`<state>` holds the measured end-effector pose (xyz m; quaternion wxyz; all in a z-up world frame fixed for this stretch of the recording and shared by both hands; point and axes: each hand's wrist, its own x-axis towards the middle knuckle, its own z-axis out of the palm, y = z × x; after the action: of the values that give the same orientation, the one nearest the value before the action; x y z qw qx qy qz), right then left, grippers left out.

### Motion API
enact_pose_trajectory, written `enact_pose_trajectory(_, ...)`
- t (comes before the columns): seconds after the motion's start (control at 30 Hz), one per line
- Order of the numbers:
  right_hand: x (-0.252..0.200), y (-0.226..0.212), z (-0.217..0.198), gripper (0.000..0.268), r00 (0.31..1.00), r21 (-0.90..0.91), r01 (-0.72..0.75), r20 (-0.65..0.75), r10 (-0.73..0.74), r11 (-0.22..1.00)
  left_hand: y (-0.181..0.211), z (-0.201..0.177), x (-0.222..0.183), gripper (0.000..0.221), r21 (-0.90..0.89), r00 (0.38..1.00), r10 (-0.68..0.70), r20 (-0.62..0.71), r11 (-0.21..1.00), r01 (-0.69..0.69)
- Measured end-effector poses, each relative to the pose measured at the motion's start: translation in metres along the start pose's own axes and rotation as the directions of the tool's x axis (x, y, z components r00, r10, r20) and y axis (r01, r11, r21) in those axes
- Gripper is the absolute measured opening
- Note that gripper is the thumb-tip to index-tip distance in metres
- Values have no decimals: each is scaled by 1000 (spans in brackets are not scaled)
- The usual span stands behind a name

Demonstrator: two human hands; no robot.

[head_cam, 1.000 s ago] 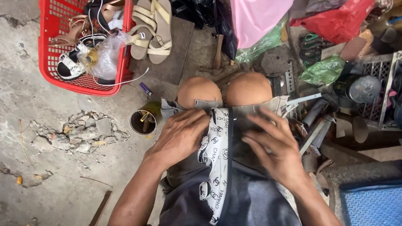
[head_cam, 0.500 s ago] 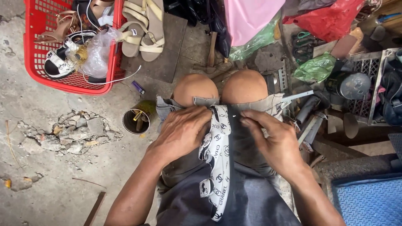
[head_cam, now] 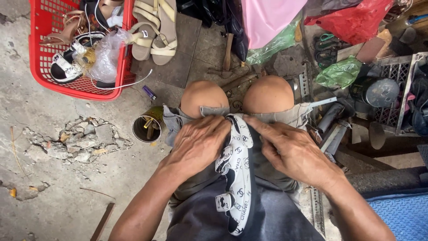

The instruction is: A person is manually repairing a sandal by stitching the upper strap to the sole using a hand tool and thread.

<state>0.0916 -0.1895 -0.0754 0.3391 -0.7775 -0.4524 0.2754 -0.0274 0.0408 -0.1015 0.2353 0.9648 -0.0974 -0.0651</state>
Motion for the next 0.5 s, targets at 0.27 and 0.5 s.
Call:
enact_pose_trajectory(0.27,15,17,-14,66,972,-109,47,233,-21,993,-5,4,-2,41,114,987,4,158,993,-23)
enact_pose_trajectory(0.5,26,19,-9,53,977,-106,173,144,-157,979,-19,1,-19,67,199,962,-272,20,944,262)
